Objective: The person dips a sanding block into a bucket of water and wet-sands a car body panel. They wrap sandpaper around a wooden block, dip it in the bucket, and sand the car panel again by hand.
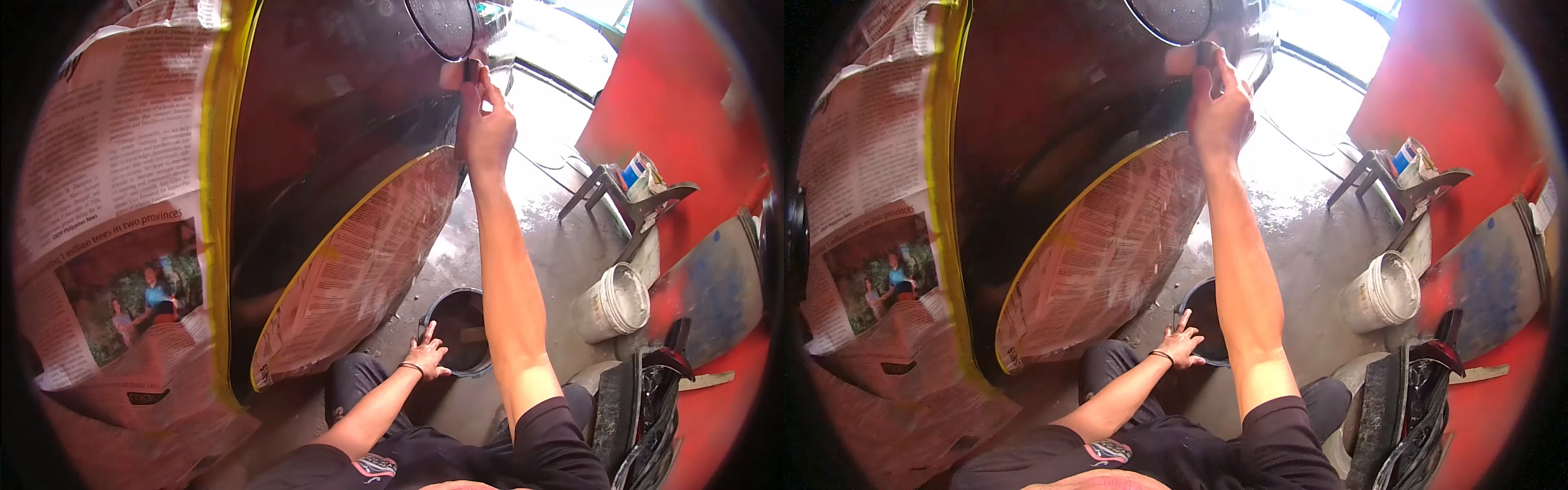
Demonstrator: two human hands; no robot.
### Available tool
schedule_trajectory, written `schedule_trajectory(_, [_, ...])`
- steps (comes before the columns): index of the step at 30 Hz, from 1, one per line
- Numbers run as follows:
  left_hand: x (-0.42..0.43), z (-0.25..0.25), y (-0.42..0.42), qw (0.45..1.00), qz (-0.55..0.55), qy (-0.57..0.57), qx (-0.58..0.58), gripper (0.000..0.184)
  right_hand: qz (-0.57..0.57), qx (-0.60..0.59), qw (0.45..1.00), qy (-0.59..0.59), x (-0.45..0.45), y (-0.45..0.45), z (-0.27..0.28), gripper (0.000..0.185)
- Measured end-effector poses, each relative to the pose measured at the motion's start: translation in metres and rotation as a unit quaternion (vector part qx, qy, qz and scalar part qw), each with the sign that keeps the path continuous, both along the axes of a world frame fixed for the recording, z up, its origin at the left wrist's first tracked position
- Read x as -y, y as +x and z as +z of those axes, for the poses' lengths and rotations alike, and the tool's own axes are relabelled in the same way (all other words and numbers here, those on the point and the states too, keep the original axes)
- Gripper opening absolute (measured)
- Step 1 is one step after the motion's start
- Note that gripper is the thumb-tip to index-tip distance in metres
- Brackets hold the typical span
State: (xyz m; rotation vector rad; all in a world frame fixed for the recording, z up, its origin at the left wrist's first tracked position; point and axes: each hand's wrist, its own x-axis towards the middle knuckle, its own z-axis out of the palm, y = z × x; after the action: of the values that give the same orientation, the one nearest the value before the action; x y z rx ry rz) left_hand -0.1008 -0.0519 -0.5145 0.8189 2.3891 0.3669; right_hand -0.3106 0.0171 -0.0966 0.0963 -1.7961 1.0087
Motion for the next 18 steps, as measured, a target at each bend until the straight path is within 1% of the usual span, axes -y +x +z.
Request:
schedule_trajectory(1, [0.0,0.005,-0.001,1.0,0.002,-0.005,0.003,0.082,-0.011,-0.021,1.0,-0.001,0.001,-0.003,0.004,0.054])
schedule_trajectory(2, [-0.003,0.009,-0.002,1.0,0.003,-0.008,0.005,0.081,-0.005,-0.039,0.999,0.021,0.005,0.001,-0.006,0.055])
schedule_trajectory(4, [-0.006,0.007,-0.003,1.0,-0.002,-0.014,0.003,0.079,0.009,-0.076,0.995,0.064,0.034,0.048,-0.003,0.055])
schedule_trajectory(7, [-0.002,0.007,-0.003,1.0,0.0,0.006,0.014,0.077,0.003,-0.061,0.994,0.087,0.026,0.05,0.0,0.047])
schedule_trajectory(8, [-0.002,0.006,-0.002,1.0,0.003,0.003,0.008,0.076,0.001,-0.045,0.998,0.04,0.013,0.026,-0.001,0.046])
schedule_trajectory(9, [-0.003,0.006,-0.002,1.0,0.003,0.004,0.007,0.076,0.017,0.035,0.999,-0.031,0.004,0.012,0.0,0.045])
schedule_trajectory(11, [-0.006,0.004,-0.004,1.0,0.002,-0.006,0.012,0.076,0.025,0.018,0.999,-0.036,0.002,0.003,0.001,0.044])
schedule_trajectory(13, [-0.007,0.005,-0.002,1.0,-0.001,-0.006,0.021,0.076,-0.01,-0.037,0.998,0.058,0.025,0.042,0.0,0.043])
schedule_trajectory(14, [-0.006,0.007,-0.005,1.0,0.0,-0.008,0.024,0.076,-0.016,-0.136,0.984,0.118,0.033,0.051,-0.006,0.046])
schedule_trajectory(17, [-0.002,0.007,-0.004,1.0,-0.005,0.005,0.022,0.078,0.001,-0.131,0.985,0.109,0.017,0.034,-0.012,0.045])
schedule_trajectory(18, [-0.003,0.009,-0.005,1.0,-0.001,0.009,0.024,0.079,-0.008,-0.109,0.992,0.062,0.003,0.007,-0.014,0.048])
